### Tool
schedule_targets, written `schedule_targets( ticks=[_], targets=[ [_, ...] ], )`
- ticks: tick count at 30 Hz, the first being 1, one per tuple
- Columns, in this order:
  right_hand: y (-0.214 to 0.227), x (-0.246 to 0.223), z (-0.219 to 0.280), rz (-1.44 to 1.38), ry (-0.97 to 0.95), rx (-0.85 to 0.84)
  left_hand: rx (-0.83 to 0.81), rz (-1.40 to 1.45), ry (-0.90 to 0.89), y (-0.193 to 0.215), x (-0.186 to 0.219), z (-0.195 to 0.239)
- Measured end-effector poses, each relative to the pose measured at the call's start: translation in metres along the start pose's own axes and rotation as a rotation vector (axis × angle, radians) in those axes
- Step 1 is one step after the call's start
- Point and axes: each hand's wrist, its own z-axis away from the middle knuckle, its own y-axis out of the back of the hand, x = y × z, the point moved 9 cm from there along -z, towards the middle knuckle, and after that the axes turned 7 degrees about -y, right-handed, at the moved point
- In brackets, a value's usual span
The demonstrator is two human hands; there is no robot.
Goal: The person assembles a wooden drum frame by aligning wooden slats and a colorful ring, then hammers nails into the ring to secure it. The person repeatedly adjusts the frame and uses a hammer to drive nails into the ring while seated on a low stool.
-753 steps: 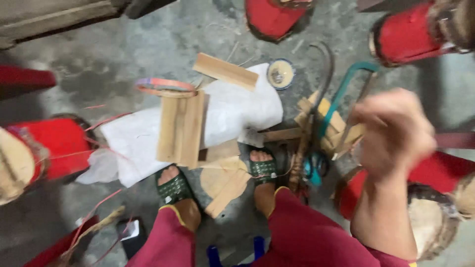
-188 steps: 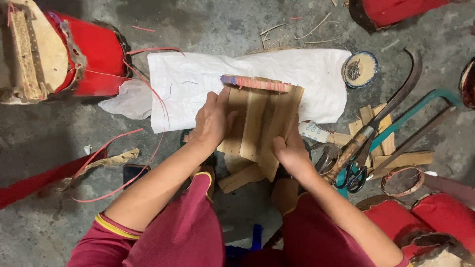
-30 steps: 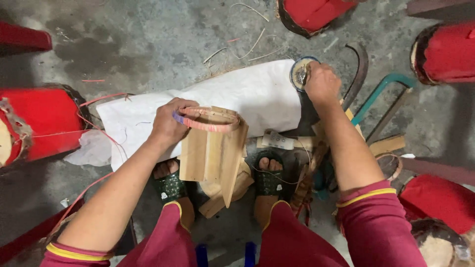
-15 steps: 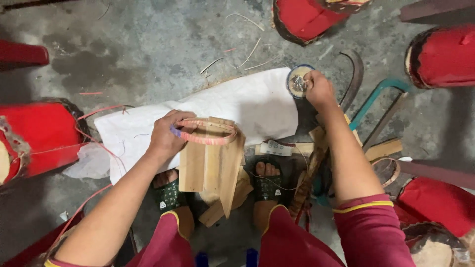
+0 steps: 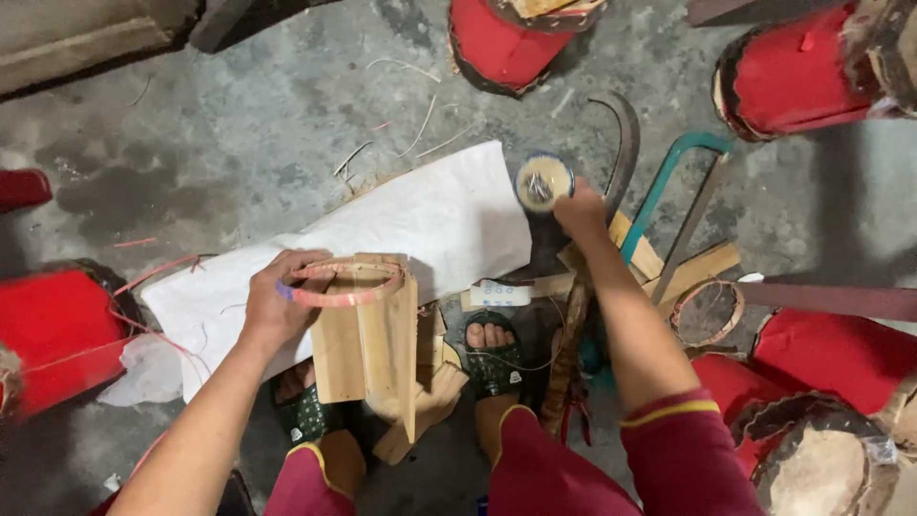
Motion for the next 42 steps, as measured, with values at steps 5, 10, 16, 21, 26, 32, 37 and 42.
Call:
schedule_targets(
  ticks=[5, 10, 16, 21, 26, 32, 37, 42],
  targets=[
    [0.024, 0.004, 0.027, 0.174, 0.224, 0.181, 0.03, 0.0, 0.023, 0.0, 0.0, 0.001],
    [-0.002, -0.065, 0.072, 0.43, 0.648, 0.102, 0.032, 0.017, 0.032, -0.002, -0.016, 0.0],
    [-0.012, -0.055, 0.066, 0.495, 0.743, 0.31, 0.057, 0.001, 0.019, -0.002, -0.012, 0.002],
    [-0.025, -0.048, 0.042, 0.639, 0.809, 0.564, 0.067, 0.02, 0.049, 0.0, -0.008, 0.002],
    [0.021, -0.027, 0.023, 0.078, 0.799, 0.461, 0.057, 0.024, 0.004, -0.002, -0.005, 0.002],
    [0.019, -0.011, 0.026, -0.647, 0.294, -0.343, 0.095, 0.044, 0.004, -0.003, -0.008, 0.004],
    [0.006, -0.004, 0.016, -0.913, 0.346, -0.443, 0.095, 0.023, -0.003, -0.002, -0.013, 0.005],
    [0.007, -0.005, 0.019, -0.972, 0.369, -0.485, 0.106, 0.032, -0.027, -0.003, -0.012, 0.006]
  ],
)
